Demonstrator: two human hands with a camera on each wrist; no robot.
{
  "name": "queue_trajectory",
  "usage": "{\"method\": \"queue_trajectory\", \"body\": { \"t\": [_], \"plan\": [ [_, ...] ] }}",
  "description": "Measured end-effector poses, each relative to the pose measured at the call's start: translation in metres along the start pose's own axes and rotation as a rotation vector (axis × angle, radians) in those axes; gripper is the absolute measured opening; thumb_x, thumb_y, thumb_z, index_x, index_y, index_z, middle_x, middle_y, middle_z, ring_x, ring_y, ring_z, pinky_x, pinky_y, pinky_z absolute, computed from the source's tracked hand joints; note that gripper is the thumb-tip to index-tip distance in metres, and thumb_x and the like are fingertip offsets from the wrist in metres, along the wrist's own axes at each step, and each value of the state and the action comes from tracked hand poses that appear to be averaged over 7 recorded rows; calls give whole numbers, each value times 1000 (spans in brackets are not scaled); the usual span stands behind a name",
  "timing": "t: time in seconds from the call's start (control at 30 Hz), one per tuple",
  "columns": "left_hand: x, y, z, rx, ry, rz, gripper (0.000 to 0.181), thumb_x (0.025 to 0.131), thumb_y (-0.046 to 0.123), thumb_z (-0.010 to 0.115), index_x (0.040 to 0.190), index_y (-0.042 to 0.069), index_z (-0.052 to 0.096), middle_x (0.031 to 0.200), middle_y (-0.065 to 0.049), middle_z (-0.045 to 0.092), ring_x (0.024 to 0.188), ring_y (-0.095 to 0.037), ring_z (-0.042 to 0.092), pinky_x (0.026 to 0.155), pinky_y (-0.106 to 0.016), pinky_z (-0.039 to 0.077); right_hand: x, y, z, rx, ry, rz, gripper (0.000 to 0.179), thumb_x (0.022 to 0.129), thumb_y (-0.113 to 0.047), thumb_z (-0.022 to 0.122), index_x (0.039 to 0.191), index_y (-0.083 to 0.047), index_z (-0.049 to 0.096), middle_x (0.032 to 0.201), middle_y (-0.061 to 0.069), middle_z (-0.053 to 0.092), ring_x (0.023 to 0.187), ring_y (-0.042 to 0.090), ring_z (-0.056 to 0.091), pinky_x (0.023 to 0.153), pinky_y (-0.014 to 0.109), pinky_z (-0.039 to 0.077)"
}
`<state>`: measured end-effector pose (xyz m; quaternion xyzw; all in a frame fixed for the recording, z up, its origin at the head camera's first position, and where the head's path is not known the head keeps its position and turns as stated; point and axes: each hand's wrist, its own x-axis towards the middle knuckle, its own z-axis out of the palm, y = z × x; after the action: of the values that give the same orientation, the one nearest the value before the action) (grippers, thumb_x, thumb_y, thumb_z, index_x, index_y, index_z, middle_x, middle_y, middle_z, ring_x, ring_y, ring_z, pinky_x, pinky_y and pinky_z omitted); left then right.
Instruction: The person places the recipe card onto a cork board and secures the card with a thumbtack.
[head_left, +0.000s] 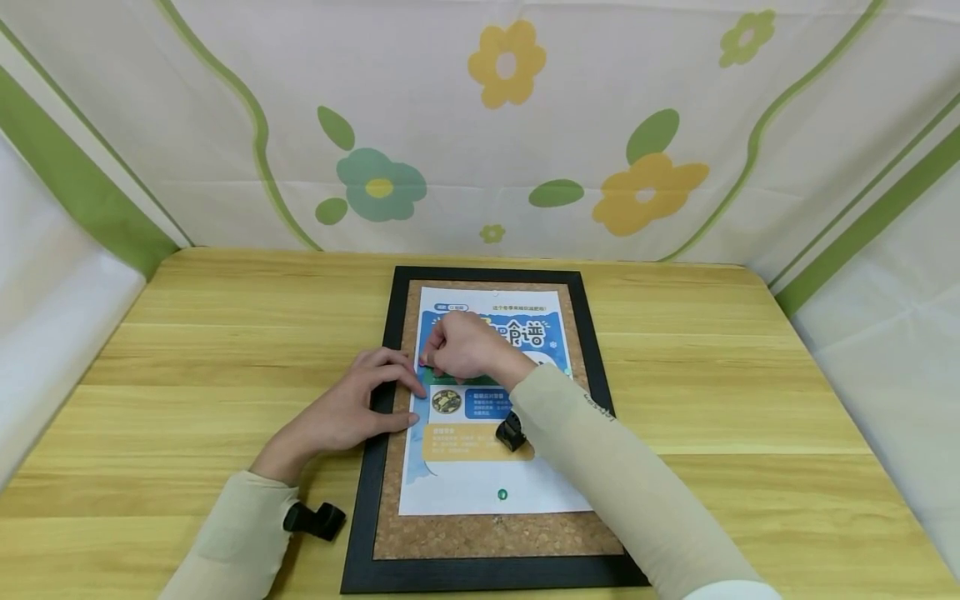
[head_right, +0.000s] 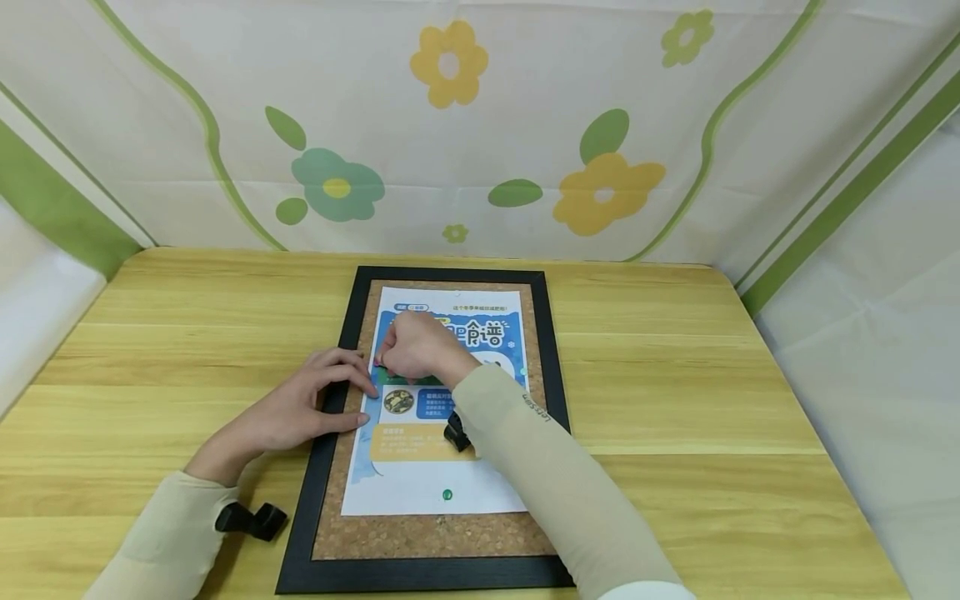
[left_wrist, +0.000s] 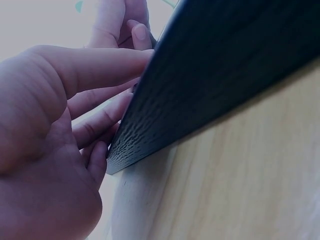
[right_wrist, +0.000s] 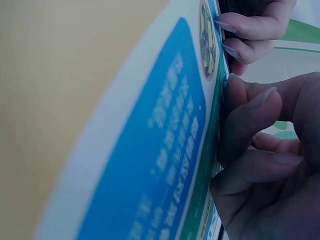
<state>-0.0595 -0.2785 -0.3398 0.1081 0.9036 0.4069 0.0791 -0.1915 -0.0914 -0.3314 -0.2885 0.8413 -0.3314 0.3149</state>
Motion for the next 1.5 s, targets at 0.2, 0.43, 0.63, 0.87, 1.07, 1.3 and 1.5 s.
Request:
{"method": "queue_trajectory", "body": {
  "t": [0.2,0.43,0.63,0.87,1.07,1.3,1.5],
  "plan": [
    [0,0,0,0,-2,-1,19,93,14,84,108,23,78,140,-8,60,137,-36,43,116,-67,35,0,0,1,12,-5,17,23,108,-16,63,90,-12,77,80,2,75,52,12,57,54,25,48],
    [-1,1,0,-2,-4,-7,19,93,15,84,108,24,78,140,-8,59,137,-35,43,116,-67,35,1,-1,2,1,-5,25,22,108,-18,64,91,-12,76,80,2,75,53,12,59,54,24,48],
    [-1,1,-1,-5,-2,-13,19,93,14,84,109,23,78,140,-8,59,137,-35,43,116,-67,35,1,-2,2,-6,-4,20,20,108,-19,65,92,-12,76,79,1,74,52,13,59,56,25,49],
    [-1,2,0,0,0,-12,19,93,14,84,108,24,78,140,-8,60,136,-35,43,115,-67,36,1,-2,2,9,-5,36,19,107,-17,66,91,-12,76,80,2,75,52,13,59,55,25,49],
    [-1,2,-1,2,1,-8,20,93,13,84,108,23,78,140,-8,60,136,-35,44,115,-67,36,1,-3,2,12,-4,37,17,106,-14,66,92,-12,76,80,2,76,50,12,57,52,24,48],
    [-1,1,-1,3,3,-4,20,93,13,84,108,24,78,139,-8,60,136,-35,44,115,-66,36,1,-3,2,9,-4,37,16,105,-14,66,93,-12,77,80,2,75,49,12,57,51,24,47],
    [-1,1,-1,5,4,-1,19,93,13,84,108,24,78,139,-7,60,136,-35,44,115,-66,36,1,-3,2,6,2,31,16,105,-13,66,93,-12,77,80,3,75,48,12,57,50,23,47]
  ]
}}
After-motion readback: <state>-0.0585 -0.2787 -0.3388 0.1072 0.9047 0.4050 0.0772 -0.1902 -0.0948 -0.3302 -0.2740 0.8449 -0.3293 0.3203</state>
